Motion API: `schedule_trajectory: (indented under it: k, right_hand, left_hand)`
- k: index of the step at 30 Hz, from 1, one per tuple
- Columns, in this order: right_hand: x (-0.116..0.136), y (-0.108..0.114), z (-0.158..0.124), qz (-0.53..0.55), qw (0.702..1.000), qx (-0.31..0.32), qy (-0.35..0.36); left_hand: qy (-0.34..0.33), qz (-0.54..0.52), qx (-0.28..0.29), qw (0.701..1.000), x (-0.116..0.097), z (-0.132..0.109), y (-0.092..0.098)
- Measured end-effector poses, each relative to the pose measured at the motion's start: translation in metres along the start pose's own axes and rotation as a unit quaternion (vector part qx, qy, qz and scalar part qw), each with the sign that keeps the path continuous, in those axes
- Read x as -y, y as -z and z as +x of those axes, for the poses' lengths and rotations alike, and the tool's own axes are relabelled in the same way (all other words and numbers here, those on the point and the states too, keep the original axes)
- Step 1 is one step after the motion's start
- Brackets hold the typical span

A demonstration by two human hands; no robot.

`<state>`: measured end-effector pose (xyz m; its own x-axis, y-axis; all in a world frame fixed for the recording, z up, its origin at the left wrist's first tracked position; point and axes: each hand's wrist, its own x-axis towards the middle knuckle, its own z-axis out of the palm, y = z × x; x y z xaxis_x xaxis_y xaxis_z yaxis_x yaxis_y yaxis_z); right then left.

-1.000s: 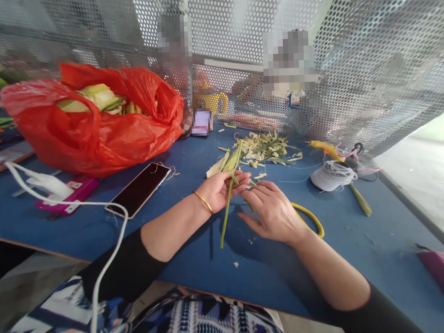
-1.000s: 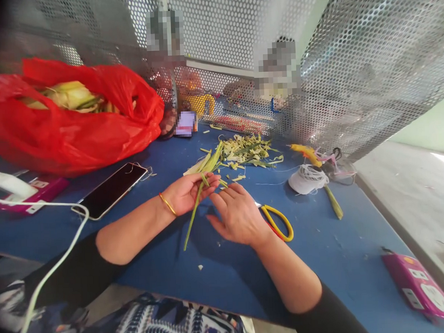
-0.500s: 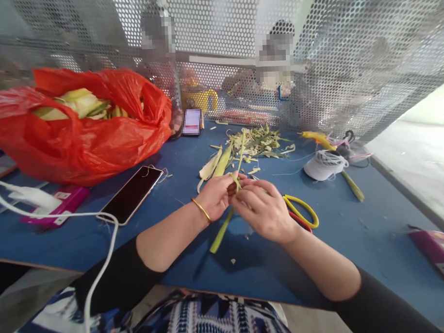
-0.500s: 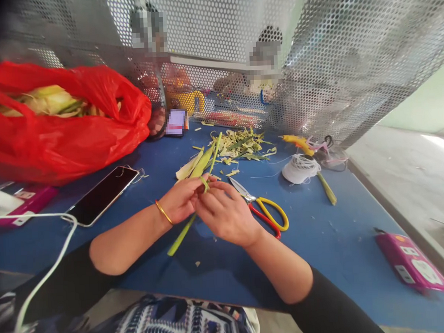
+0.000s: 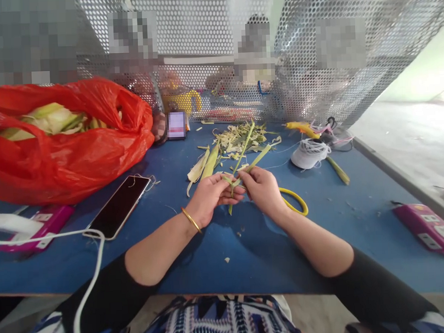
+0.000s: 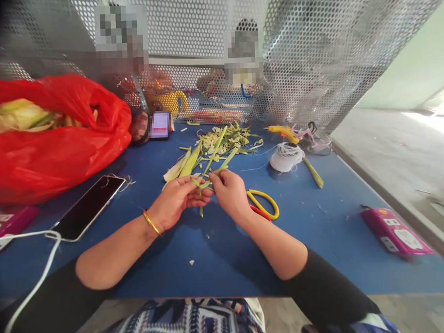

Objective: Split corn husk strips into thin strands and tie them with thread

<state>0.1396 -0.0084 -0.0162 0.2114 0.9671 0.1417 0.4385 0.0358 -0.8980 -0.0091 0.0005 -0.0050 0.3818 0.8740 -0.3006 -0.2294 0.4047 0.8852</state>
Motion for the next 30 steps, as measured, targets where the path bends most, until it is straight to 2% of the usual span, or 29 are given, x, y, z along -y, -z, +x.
schedule_trajectory:
  k: [6,16,19,23,25,27,30]
  right_hand:
    - [0.006,0.002,-0.002,-0.081,0.996,-0.032,-0.007]
    - [0.009,0.002,-0.005,-0.126,0.990,-0.060,-0.002]
    - [0.012,0.002,-0.006,-0.106,0.994,-0.021,-0.027]
    - [0.017,0.003,-0.009,-0.006,0.994,0.066,-0.088]
    - [0.017,0.005,-0.013,0.024,0.995,0.077,-0.060]
    - [0.016,0.006,-0.018,0.027,0.997,0.076,0.007]
    - [0.014,0.009,-0.023,0.008,0.987,0.105,0.121]
  left_hand:
    - [-0.040,0.031,-0.008,0.999,0.004,0.003,0.003]
    - [-0.056,0.021,0.003,0.998,0.007,0.000,0.002]
    - [-0.063,0.038,-0.018,0.997,0.011,0.003,0.002]
    - [-0.060,0.012,-0.074,0.995,0.003,0.004,0.001]
    - [-0.060,-0.007,-0.116,0.991,-0.004,0.003,0.001]
    - [-0.064,-0.020,-0.145,0.987,-0.009,0.003,0.002]
    - [-0.073,-0.022,-0.147,0.986,-0.009,0.006,0.006]
